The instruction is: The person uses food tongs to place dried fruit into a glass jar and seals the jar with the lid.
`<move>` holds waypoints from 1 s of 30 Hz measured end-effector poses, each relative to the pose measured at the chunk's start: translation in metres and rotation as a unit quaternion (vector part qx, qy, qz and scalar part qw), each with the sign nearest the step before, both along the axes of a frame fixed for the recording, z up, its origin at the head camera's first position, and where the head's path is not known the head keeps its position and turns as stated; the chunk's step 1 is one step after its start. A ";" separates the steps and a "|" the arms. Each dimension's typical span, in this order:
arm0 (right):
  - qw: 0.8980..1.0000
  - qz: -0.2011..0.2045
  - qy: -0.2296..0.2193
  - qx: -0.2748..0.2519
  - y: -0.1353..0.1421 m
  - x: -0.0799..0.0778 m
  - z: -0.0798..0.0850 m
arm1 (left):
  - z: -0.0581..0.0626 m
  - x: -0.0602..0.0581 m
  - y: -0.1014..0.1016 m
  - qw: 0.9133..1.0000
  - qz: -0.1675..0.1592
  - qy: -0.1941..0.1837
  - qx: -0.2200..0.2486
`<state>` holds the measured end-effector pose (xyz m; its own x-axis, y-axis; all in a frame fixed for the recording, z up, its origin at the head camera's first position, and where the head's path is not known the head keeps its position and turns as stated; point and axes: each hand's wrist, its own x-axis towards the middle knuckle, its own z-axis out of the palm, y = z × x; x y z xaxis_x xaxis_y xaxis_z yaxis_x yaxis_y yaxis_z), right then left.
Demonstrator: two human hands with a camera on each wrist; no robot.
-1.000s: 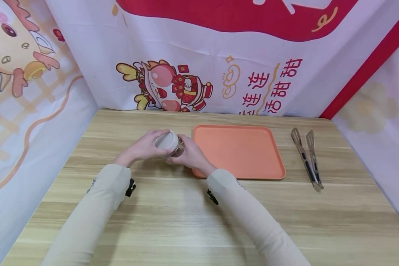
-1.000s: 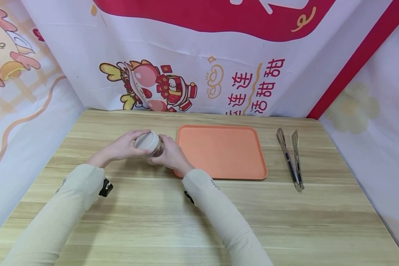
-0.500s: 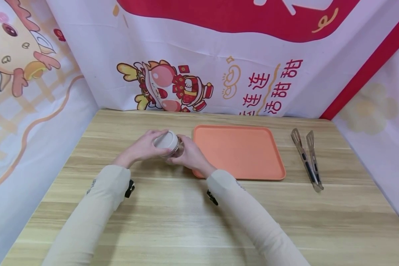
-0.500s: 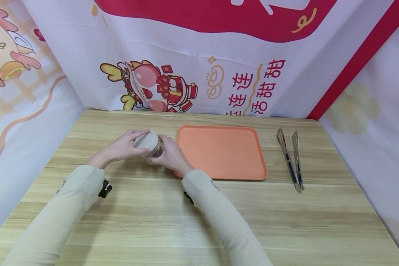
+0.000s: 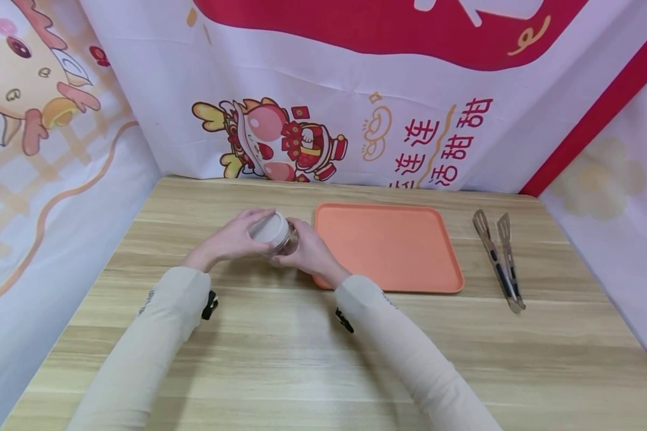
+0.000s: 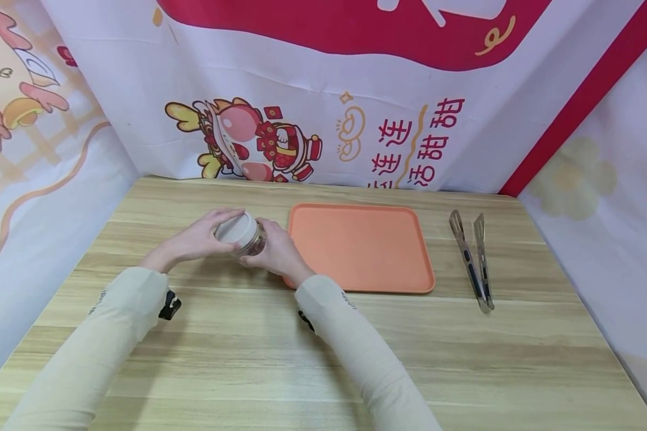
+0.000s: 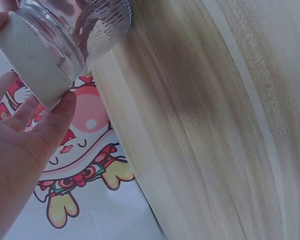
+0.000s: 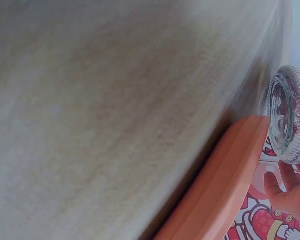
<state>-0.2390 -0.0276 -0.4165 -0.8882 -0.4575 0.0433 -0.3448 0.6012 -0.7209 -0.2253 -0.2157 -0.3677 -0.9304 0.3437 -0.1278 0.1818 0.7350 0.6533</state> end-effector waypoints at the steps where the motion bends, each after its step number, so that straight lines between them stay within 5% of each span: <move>1: 1.000 0.000 0.000 -0.001 0.000 0.000 0.000 | 0.000 0.000 0.000 1.000 0.000 -0.002 0.001; 11: 1.000 -0.002 -0.009 -0.004 0.001 0.000 0.000 | 0.001 -0.001 0.004 1.000 -0.014 -0.016 0.012; 20: 1.000 0.007 0.000 -0.021 0.001 -0.001 -0.001 | 0.002 -0.001 0.004 0.997 0.037 -0.060 0.012; 30: 1.000 0.010 0.003 -0.025 0.000 0.001 0.000 | 0.000 -0.002 0.003 0.999 0.046 -0.007 0.002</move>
<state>-0.2383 -0.0275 -0.4164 -0.8785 -0.4724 0.0712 -0.3605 0.5577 -0.7477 -0.2274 -0.2127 -0.3679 -0.9558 0.2581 -0.1408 0.1045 0.7458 0.6579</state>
